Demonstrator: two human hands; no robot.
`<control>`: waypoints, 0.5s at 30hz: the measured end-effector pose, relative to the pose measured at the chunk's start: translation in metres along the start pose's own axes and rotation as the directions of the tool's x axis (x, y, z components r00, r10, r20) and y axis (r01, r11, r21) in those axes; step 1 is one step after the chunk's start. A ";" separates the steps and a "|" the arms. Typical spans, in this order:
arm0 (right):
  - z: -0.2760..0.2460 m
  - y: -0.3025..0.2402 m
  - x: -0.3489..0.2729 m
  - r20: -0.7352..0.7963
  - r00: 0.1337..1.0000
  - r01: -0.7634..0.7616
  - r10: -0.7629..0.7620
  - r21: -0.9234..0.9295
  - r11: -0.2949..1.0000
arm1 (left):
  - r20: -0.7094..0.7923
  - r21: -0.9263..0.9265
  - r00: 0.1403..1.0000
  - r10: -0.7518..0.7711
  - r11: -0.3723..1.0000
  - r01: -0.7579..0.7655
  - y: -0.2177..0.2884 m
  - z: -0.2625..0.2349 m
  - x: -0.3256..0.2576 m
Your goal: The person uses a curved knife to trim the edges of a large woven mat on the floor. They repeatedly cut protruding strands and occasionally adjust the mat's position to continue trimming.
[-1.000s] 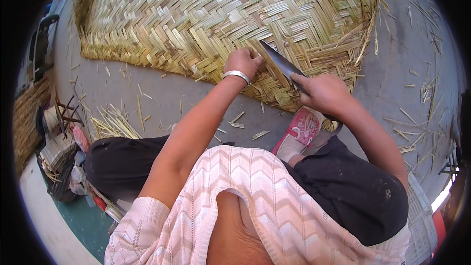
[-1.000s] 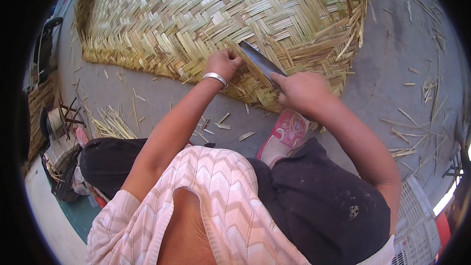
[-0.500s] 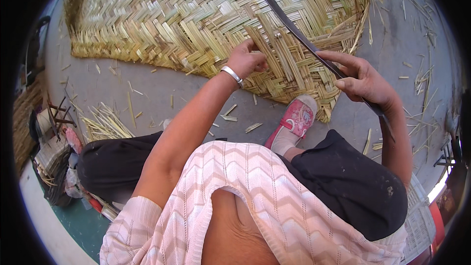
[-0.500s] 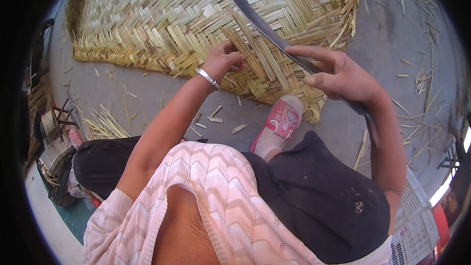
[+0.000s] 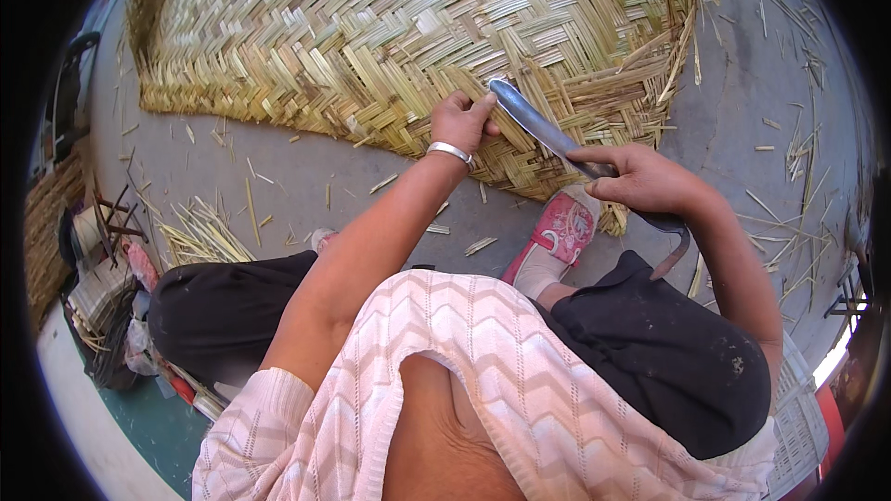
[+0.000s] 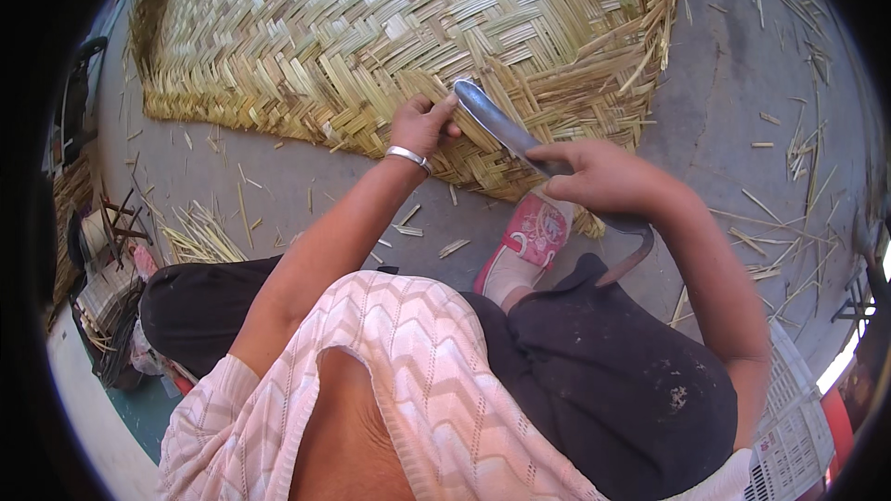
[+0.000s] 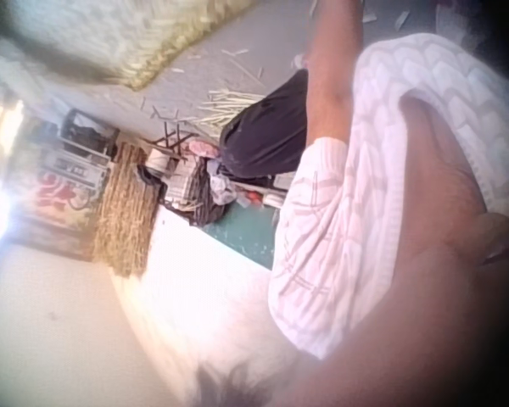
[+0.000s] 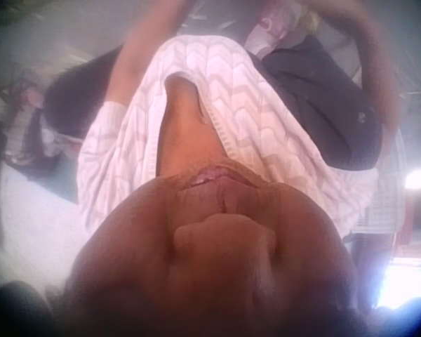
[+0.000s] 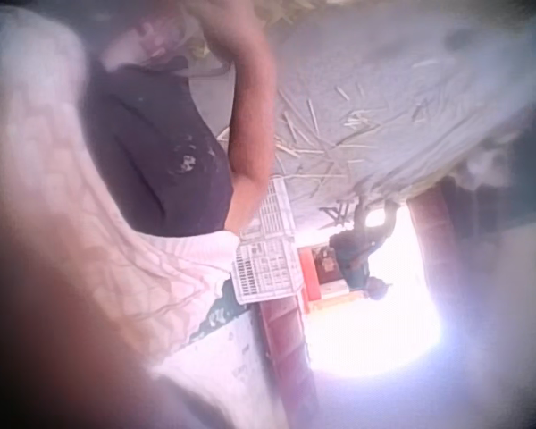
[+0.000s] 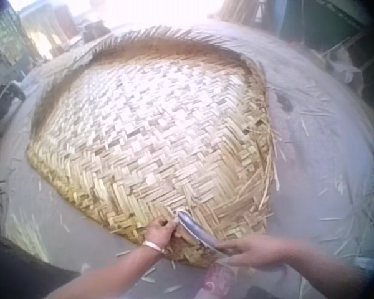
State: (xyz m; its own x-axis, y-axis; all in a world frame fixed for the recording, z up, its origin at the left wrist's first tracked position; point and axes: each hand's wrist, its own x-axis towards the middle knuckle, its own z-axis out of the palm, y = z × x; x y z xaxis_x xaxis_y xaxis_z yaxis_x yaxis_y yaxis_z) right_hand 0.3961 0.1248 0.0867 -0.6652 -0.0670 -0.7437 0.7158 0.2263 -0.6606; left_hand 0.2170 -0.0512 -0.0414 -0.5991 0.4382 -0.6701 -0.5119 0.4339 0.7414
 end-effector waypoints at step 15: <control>-0.022 -0.015 0.021 0.083 0.996 -0.022 0.032 -0.122 0.992 | 0.217 -0.211 0.955 -0.201 0.946 0.247 0.004 -0.013 0.002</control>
State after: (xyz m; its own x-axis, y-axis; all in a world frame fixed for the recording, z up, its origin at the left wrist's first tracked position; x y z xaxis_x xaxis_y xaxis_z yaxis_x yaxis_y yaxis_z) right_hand 0.3665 0.1415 0.0837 -0.6221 -0.1397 -0.7704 0.6987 0.3450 -0.6268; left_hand 0.2055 -0.0589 -0.0393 -0.3359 0.5017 -0.7972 -0.7623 0.3524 0.5429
